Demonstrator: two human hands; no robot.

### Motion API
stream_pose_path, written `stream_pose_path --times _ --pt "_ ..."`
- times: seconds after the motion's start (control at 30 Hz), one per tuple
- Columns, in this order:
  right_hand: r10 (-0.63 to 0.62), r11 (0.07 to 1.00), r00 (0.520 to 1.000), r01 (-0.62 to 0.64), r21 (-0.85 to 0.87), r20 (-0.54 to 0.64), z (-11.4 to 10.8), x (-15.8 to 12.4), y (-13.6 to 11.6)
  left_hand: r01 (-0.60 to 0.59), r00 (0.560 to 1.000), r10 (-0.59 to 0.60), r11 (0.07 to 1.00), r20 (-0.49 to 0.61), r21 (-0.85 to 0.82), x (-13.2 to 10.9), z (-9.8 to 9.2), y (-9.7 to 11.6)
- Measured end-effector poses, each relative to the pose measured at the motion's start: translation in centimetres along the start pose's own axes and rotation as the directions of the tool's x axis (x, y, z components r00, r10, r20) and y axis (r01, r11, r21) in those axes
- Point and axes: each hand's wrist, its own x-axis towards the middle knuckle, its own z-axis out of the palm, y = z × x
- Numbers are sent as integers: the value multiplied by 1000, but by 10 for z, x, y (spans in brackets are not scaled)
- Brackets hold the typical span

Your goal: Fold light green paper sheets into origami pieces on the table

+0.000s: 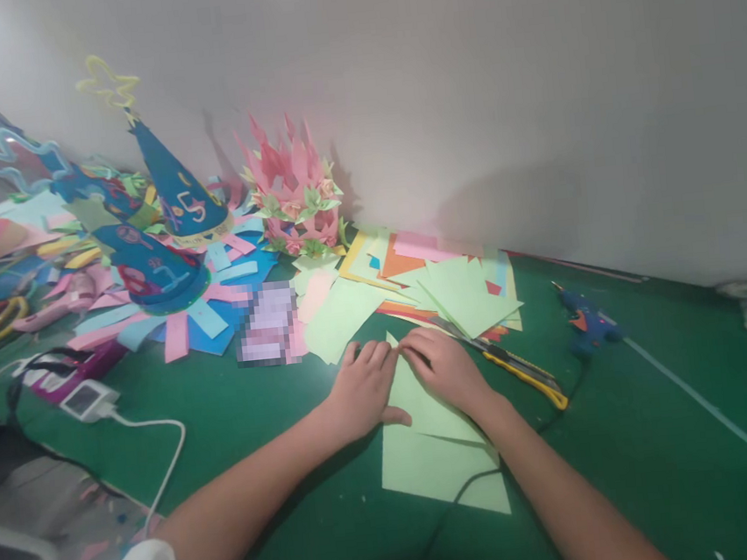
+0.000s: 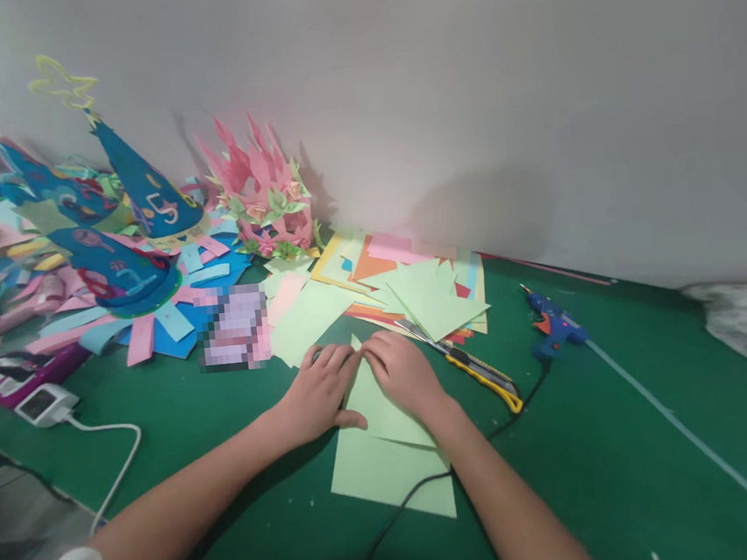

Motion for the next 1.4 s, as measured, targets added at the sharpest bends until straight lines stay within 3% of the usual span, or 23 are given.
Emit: stream_pose_path --times 0.37,0.67,0.83,0.93,1.03,1.17,1.4 --pt "66 994 997 -69 -78 -49 15 0 4 -16 1000 15 999 -8 -28 -1 5 -1" --pt "259 952 966 -259 163 21 9 7 3 0 1000 -2 986 -9 -166 -1 7 -7" --pt "358 872 934 -333 358 -4 14 4 7 105 991 -128 939 -50 -329 3 10 -6" --pt "377 795 926 -312 521 -20 15 3 8 66 972 -168 867 -165 -494 9 14 -9" --pt "375 718 927 -303 626 18 13 4 9 3 945 -233 711 -231 -704 17 16 -13" --pt "378 703 923 -333 629 66 10 5 10 60 917 -362 539 -166 -840 22 15 -12" --pt "413 699 909 -354 621 54 10 6 9 124 895 -446 267 -9 -956 21 20 -3"
